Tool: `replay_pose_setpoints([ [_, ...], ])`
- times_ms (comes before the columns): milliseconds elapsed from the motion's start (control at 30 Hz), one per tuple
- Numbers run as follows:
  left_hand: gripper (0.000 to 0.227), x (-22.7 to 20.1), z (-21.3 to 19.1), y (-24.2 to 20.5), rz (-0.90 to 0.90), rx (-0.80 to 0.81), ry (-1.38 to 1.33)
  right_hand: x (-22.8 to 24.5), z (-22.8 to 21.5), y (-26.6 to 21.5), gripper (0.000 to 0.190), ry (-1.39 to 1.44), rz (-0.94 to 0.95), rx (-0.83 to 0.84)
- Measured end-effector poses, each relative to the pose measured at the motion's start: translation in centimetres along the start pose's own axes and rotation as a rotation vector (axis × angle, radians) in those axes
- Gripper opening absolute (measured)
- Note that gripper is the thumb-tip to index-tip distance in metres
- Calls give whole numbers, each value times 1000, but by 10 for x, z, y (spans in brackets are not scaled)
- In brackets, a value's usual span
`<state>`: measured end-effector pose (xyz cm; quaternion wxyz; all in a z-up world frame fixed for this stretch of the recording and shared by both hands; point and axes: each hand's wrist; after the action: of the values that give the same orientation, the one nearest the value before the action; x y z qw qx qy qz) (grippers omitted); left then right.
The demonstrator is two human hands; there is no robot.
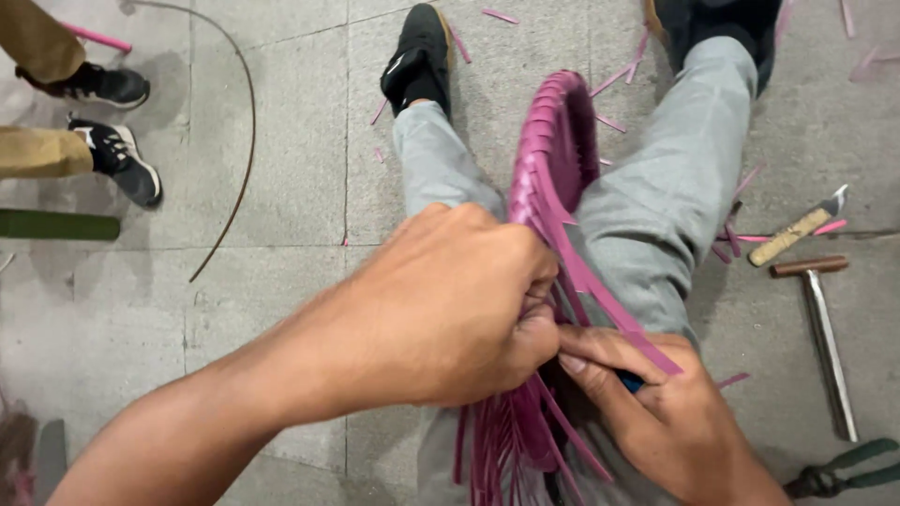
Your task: Weaving a circular purple seat base using plastic strips and hand tools.
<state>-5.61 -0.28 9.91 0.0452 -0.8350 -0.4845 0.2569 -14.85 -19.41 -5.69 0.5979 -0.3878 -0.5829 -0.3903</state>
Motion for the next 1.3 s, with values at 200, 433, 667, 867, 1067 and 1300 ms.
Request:
replay_pose_setpoints([
  [200, 24, -6, 7, 2, 35, 51, 87, -24, -5, -13, 27, 162, 132, -70],
  [433, 18, -18, 24, -8, 223, -16, 229, -25, -32, -17, 42, 162, 376, 257],
  [667, 27, -9, 23, -31, 355, -259, 337, -26, -24, -12, 19, 327, 543, 15],
  [867, 47, 19, 25, -20, 417, -313, 257, 12, 7, 2, 16, 389, 429, -178],
  [1067, 75, 53, 24, -16, 512, -316, 26, 9, 3, -16, 12, -13, 349, -382],
  [1300, 55, 52, 26, -17, 491, -324, 35, 18, 7, -9, 12, 60, 364, -405],
])
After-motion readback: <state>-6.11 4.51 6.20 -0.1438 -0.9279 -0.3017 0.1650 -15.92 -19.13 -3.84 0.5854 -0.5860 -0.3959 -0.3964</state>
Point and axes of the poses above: each hand's wrist, its own y-axis towards the middle knuckle, its own z-axis out of the palm, x = y × z, and after that the axes turned 9 degrees about y, right-handed
